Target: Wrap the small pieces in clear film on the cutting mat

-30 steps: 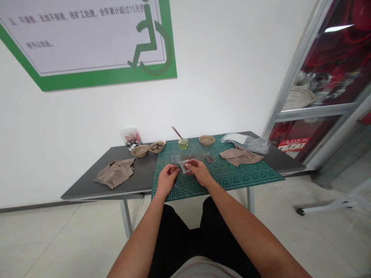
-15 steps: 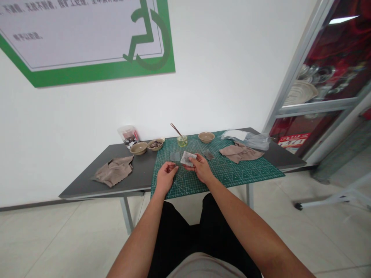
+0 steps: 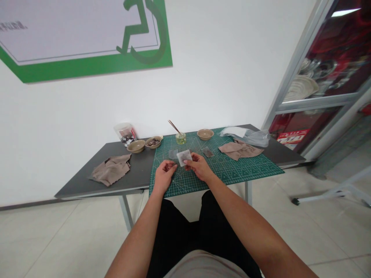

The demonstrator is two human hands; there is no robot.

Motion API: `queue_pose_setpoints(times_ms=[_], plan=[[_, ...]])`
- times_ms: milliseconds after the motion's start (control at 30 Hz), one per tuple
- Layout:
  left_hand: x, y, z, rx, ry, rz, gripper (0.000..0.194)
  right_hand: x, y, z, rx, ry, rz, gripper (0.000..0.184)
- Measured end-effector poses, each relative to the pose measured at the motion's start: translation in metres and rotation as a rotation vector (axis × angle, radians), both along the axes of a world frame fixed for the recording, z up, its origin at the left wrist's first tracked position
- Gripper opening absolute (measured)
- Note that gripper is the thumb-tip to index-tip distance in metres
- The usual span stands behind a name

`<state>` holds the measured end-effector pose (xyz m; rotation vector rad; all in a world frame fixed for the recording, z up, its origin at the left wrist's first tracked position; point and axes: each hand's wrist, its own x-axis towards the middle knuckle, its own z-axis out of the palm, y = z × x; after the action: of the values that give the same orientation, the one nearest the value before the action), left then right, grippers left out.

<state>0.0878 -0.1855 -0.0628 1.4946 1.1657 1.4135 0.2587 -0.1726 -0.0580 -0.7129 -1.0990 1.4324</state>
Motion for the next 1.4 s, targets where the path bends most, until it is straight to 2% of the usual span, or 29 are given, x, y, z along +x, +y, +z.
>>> queue_pose_setpoints(times_ms=[100, 167, 333, 467, 533, 667, 900, 1167, 1400], plan=[[0.001, 0.0, 0.0, -0.005, -0.028, -0.014, 0.024, 0.0, 0.0, -0.001, -0.013, 0.033, 0.055, 0.032], [0.001, -0.001, 0.001, -0.014, -0.019, -0.018, 0.024, -0.001, 0.002, -0.004, -0.003, 0.024, 0.057, 0.026], [0.003, -0.002, 0.004, -0.022, 0.074, 0.002, 0.02, -0.002, 0.005, -0.008, 0.125, -0.162, -0.057, 0.01], [0.003, -0.001, 0.003, 0.007, 0.15, -0.002, 0.018, -0.004, 0.003, -0.006, 0.174, -0.279, -0.065, 0.02], [0.002, -0.001, 0.002, 0.0, 0.166, -0.006, 0.017, -0.006, 0.002, -0.006, 0.182, -0.276, -0.054, 0.022], [0.004, -0.002, 0.003, -0.002, 0.149, -0.01, 0.014, -0.008, 0.002, -0.008, 0.185, -0.257, -0.026, 0.039], [0.004, -0.002, 0.001, 0.107, 0.289, 0.021, 0.008, -0.009, 0.0, -0.005, 0.187, -0.33, 0.009, 0.026], [0.001, -0.004, 0.0, 0.048, 0.283, 0.02, 0.016, -0.01, 0.005, -0.009, 0.088, -0.297, 0.006, 0.03], [0.004, -0.007, 0.004, 0.078, 0.386, 0.035, 0.012, -0.01, 0.001, -0.007, 0.207, -0.499, -0.052, 0.021]])
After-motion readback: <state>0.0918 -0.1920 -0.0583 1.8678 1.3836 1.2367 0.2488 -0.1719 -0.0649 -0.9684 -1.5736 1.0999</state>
